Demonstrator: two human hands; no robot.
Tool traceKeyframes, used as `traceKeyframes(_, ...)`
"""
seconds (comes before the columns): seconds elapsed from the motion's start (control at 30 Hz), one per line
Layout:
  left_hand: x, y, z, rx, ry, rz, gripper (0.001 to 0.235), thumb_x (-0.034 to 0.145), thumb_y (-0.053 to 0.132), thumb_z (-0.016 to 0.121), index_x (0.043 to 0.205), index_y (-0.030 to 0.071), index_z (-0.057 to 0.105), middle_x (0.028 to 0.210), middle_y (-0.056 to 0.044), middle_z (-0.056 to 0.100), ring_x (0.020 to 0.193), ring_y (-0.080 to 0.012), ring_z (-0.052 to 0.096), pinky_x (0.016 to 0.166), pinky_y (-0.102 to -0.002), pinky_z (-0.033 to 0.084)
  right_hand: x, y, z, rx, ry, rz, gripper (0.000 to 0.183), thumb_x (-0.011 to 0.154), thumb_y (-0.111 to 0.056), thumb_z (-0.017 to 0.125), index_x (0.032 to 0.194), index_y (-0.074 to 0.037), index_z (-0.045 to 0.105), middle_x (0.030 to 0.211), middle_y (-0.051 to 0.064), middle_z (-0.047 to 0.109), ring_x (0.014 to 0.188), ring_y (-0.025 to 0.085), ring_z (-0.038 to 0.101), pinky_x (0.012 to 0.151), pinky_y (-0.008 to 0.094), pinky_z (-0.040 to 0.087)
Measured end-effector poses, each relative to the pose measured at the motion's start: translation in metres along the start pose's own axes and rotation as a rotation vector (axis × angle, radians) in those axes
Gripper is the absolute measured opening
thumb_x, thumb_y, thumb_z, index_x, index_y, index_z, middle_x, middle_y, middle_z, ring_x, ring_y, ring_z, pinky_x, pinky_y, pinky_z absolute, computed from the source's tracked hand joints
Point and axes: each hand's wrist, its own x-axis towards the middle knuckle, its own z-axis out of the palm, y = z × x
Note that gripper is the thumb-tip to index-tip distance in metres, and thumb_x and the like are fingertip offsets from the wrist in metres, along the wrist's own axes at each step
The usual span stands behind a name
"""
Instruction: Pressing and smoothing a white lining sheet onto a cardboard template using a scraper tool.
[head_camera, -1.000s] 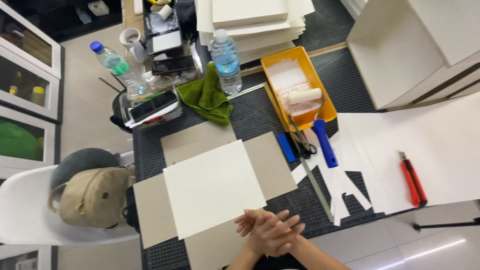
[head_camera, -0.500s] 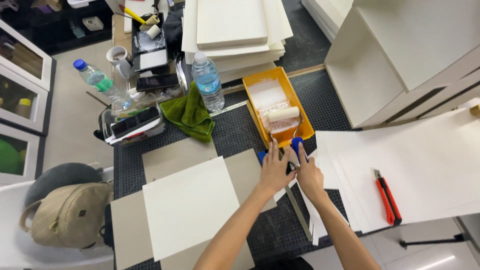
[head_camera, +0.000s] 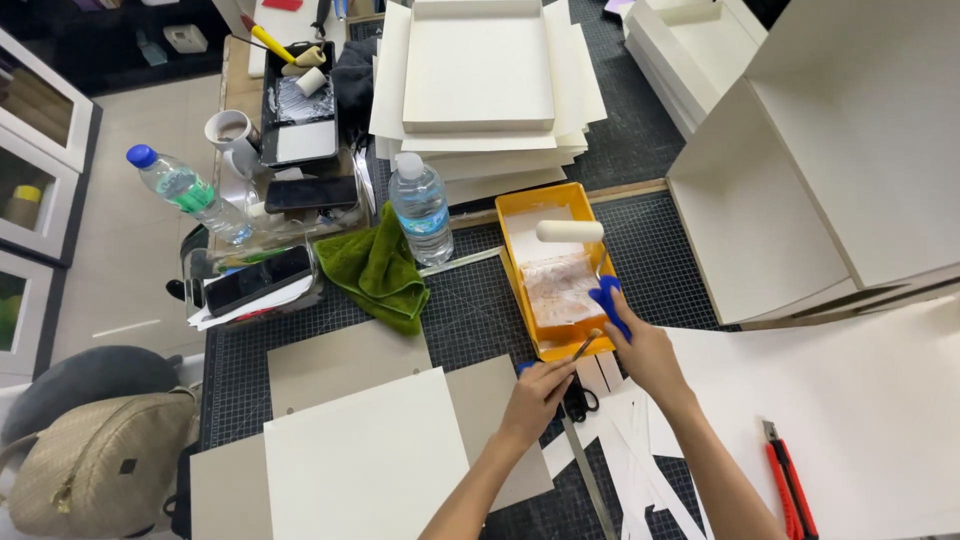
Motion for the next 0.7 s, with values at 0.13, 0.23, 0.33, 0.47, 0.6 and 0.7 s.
traceKeyframes(0.13, 0.023, 0.011, -0.017, 0.140, 0.014, -0.070, 0.019, 0.104, 0.030, 0.058, 0.115, 0.023, 0.072, 0.114, 0.008, 0.073, 0.106, -0.0108, 0.062, 0.095, -0.030, 0.039, 0.055, -0.024, 0.019, -0.414, -0.120, 0.027, 0.055, 0.099, -0.038, 0.050, 0.153, -0.045, 0.038, 0.114, 0.015, 0.073, 0.099, 0.036, 0.074, 0.083, 0.043, 0.062)
traceKeyframes(0.23, 0.031, 0.005, -0.018, 0.143, -0.034, -0.222, 0.015, 0.102, 0.038, 0.060, 0.109, 0.031, 0.071, 0.108, 0.018, 0.073, 0.106, -0.0045, 0.059, 0.101, -0.035, 0.028, 0.078, -0.032, 0.028, -0.401, -0.160, 0.052, 0.055, 0.098, -0.034, 0.054, 0.151, -0.041, 0.043, 0.112, 0.018, 0.072, 0.100, 0.037, 0.074, 0.081, 0.045, 0.061)
traceKeyframes(0.33, 0.033, 0.003, -0.018, 0.135, -0.052, -0.231, 0.016, 0.103, 0.037, 0.058, 0.109, 0.030, 0.072, 0.110, 0.016, 0.073, 0.107, -0.0054, 0.058, 0.102, -0.039, 0.026, 0.086, -0.022, 0.029, -0.238, -0.162, 0.072, 0.056, 0.097, -0.037, 0.057, 0.151, -0.042, 0.044, 0.119, 0.021, 0.071, 0.109, 0.041, 0.069, 0.090, 0.049, 0.057)
traceKeyframes(0.47, 0.027, 0.012, -0.024, 0.078, -0.063, -0.205, 0.018, 0.103, 0.030, 0.059, 0.115, 0.024, 0.071, 0.116, 0.006, 0.072, 0.112, -0.0125, 0.058, 0.107, -0.046, 0.024, 0.004, -0.073, -0.047, -0.260, -0.230, 0.126, 0.055, 0.098, -0.035, 0.054, 0.152, -0.039, 0.043, 0.119, 0.024, 0.071, 0.110, 0.041, 0.070, 0.093, 0.048, 0.057)
traceKeyframes(0.6, 0.021, 0.028, -0.034, 0.054, -0.152, -0.155, 0.033, 0.101, 0.038, 0.059, 0.126, 0.018, 0.065, 0.129, -0.004, 0.067, 0.122, -0.0204, 0.055, 0.113, -0.058, 0.019, -0.045, -0.065, -0.063, -0.524, -0.361, 0.190, 0.053, 0.096, -0.034, 0.055, 0.149, -0.038, 0.048, 0.118, 0.020, 0.073, 0.106, 0.038, 0.073, 0.090, 0.046, 0.060)
traceKeyframes(0.7, 0.025, 0.043, -0.046, 0.092, -0.207, -0.167, 0.039, 0.102, 0.040, 0.055, 0.130, 0.014, 0.064, 0.132, -0.007, 0.065, 0.126, -0.0232, 0.054, 0.114, -0.064, 0.016, 0.000, -0.064, -0.033, -0.463, -0.277, 0.101, 0.054, 0.099, -0.035, 0.053, 0.151, -0.038, 0.044, 0.118, 0.026, 0.069, 0.108, 0.043, 0.070, 0.090, 0.050, 0.058)
